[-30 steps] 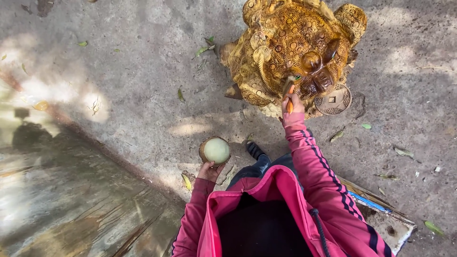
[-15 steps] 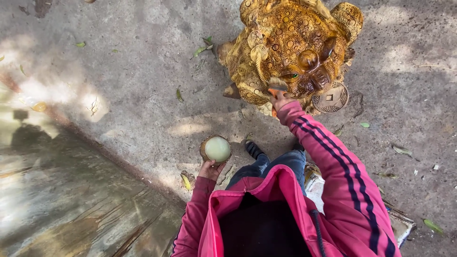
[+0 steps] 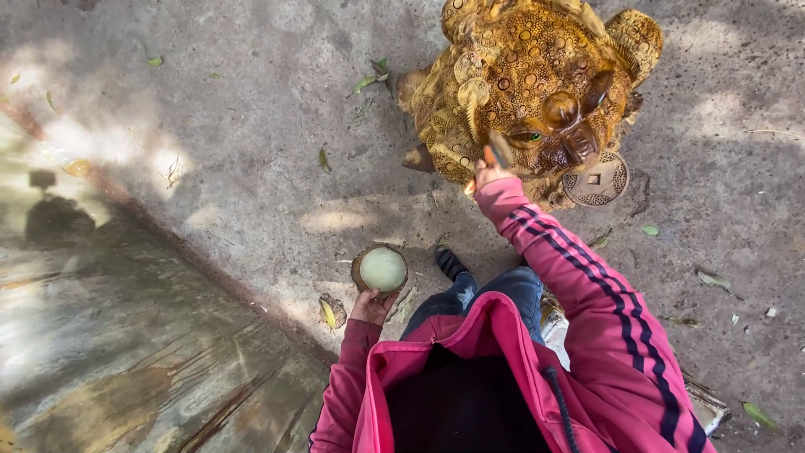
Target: Applying a liquid finish or stain to a large, intricately carved wooden toad sculpture using a paintbrush.
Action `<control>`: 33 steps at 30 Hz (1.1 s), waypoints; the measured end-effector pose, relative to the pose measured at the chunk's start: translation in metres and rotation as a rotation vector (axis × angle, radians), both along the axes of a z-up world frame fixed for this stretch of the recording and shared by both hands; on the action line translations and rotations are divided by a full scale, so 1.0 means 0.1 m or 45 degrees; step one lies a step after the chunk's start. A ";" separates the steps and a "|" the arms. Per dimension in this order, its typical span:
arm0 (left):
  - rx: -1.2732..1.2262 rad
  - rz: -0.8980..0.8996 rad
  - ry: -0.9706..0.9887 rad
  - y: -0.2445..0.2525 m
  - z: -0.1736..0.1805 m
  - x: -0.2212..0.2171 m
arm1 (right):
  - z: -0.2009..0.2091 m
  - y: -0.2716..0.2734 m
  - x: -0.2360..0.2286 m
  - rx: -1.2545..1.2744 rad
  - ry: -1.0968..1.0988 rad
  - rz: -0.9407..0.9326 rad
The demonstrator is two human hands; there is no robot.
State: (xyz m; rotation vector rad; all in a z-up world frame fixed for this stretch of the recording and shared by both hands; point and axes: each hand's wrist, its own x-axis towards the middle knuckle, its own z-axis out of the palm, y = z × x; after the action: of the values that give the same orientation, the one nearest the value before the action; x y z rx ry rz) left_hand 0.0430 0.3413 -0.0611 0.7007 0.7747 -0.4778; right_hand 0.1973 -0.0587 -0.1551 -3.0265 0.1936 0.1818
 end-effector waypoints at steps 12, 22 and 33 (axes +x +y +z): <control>-0.017 -0.058 -0.017 0.05 -0.20 0.08 | 0.80 -0.10 0.04 0.550 0.134 -0.621; -0.024 -0.113 -0.033 -0.10 -0.26 0.13 | 1.03 -0.45 -0.39 -1.112 -0.141 0.658; -0.016 -0.146 -0.036 -0.11 -0.13 0.21 | 0.70 -0.73 -1.31 -0.355 -0.330 -0.221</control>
State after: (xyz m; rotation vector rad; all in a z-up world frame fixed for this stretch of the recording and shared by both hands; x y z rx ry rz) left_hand 0.0638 0.3301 -0.0745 0.7414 0.7069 -0.5754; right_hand 0.0665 -0.1322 -0.0852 -3.2409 0.4936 -0.2729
